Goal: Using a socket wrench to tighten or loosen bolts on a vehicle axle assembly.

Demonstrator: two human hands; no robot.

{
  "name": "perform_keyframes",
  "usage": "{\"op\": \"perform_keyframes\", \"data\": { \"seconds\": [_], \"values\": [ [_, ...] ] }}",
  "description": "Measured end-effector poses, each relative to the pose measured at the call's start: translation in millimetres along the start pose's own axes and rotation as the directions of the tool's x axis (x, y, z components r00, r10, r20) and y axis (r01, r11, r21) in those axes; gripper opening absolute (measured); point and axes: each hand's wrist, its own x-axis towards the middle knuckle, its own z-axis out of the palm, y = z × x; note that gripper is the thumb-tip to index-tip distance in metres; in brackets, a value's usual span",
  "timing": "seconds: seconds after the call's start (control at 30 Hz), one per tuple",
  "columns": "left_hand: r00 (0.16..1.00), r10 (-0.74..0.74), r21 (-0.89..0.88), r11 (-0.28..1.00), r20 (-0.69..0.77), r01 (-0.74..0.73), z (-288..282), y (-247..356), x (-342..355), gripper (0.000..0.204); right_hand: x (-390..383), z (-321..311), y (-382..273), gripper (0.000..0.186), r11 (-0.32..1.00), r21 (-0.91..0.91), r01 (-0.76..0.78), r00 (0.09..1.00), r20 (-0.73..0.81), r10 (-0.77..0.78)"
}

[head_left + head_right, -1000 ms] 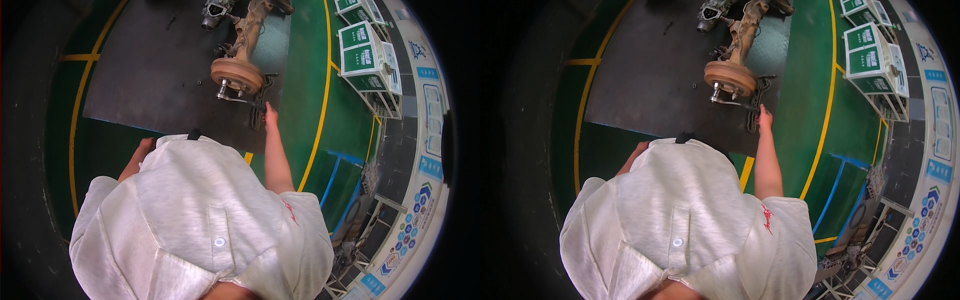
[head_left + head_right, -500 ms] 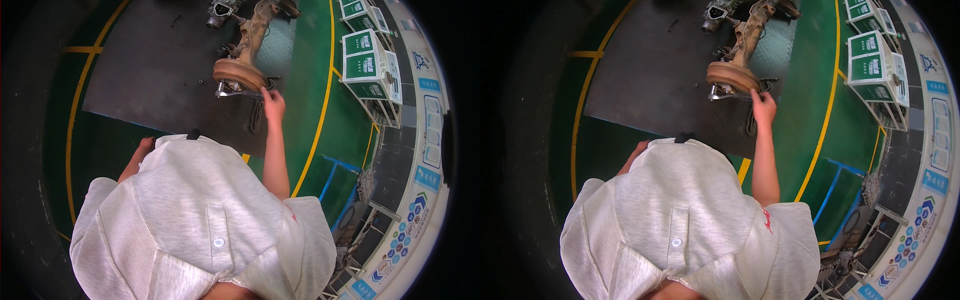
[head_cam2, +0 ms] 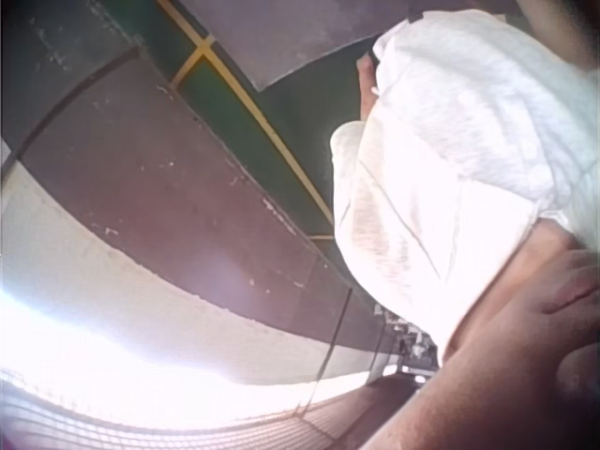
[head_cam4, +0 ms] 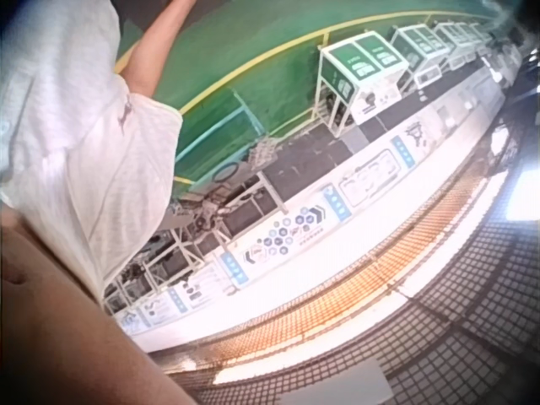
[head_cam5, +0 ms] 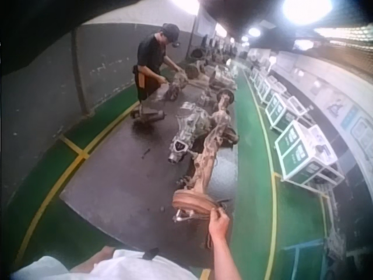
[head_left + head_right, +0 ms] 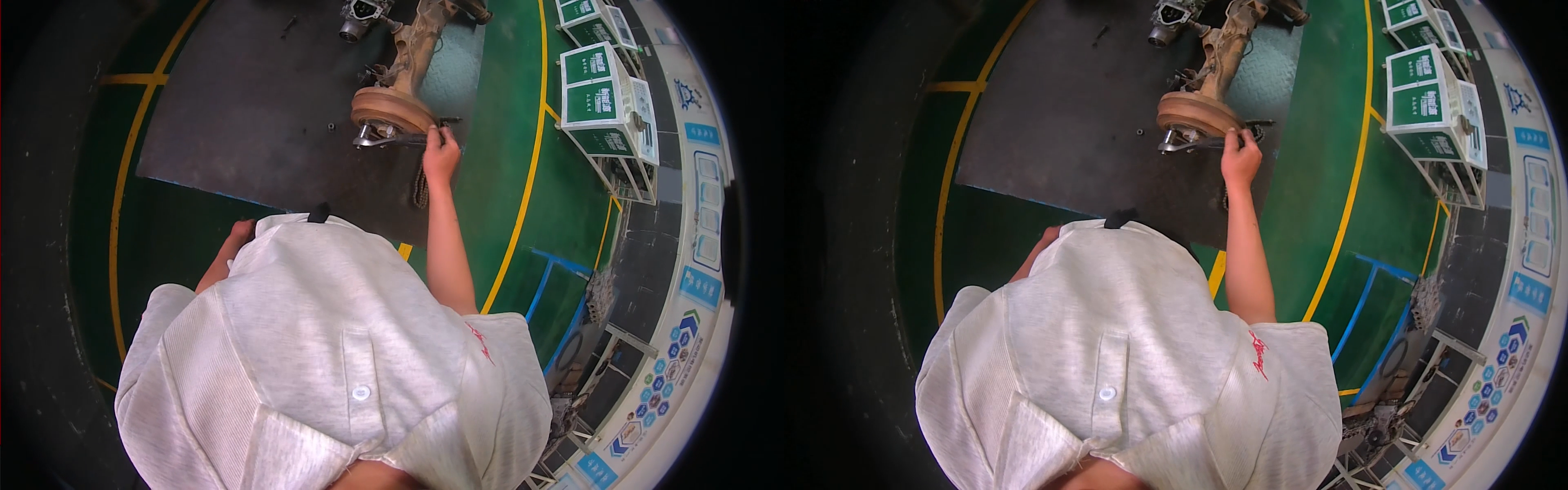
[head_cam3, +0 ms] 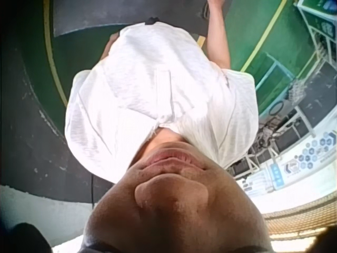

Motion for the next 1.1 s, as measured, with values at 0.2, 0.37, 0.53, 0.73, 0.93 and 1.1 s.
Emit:
{"op": "perform_keyframes", "data": {
  "seconds": [0.2, 0.37, 0.53, 0.73, 0.93, 1.1],
  "values": [
    [0.983, 0.158, -0.049, 0.987, 0.097, -0.154, -6.3, -24.4, 25.0, 0.021, -16.2, -24.7, 83.8, 0.035, 0.879, 0.249, -0.407, 0.913, 0.065, 0.404],
    [0.979, 0.191, 0.021, 0.981, 0.065, -0.193, -9.2, -24.6, 18.6, 0.016, -46.2, -32.3, 154.6, 0.038, 0.468, 0.149, -0.871, 0.488, 0.375, 0.788],
    [0.998, -0.047, -0.295, 0.954, 0.038, 0.056, -8.9, 7.7, -9.0, 0.012, -56.4, -20.7, 204.3, 0.036, 0.236, 0.19, -0.953, 0.298, 0.442, 0.846],
    [0.998, 0.049, -0.031, 0.998, 0.039, -0.048, 0.6, -13.2, 0.7, 0.018, -15.6, -63.4, 182.8, 0.043, 0.673, -0.039, -0.738, 0.669, -0.166, 0.724],
    [0.932, 0.267, 0.588, 0.724, 0.244, -0.361, 8.4, -65.3, 52.2, 0.035, 34.9, -84.8, -11.8, 0.038, 0.95, -0.191, -0.248, 0.968, -0.025, 0.248],
    [0.98, 0.144, 0.169, 0.971, 0.14, -0.167, 9.8, -4.9, 16.6, 0.031, 13.3, -32.9, -71.8, 0.033, 0.996, -0.084, 0.013, 1.0, 0.012, -0.012]
  ]
}}
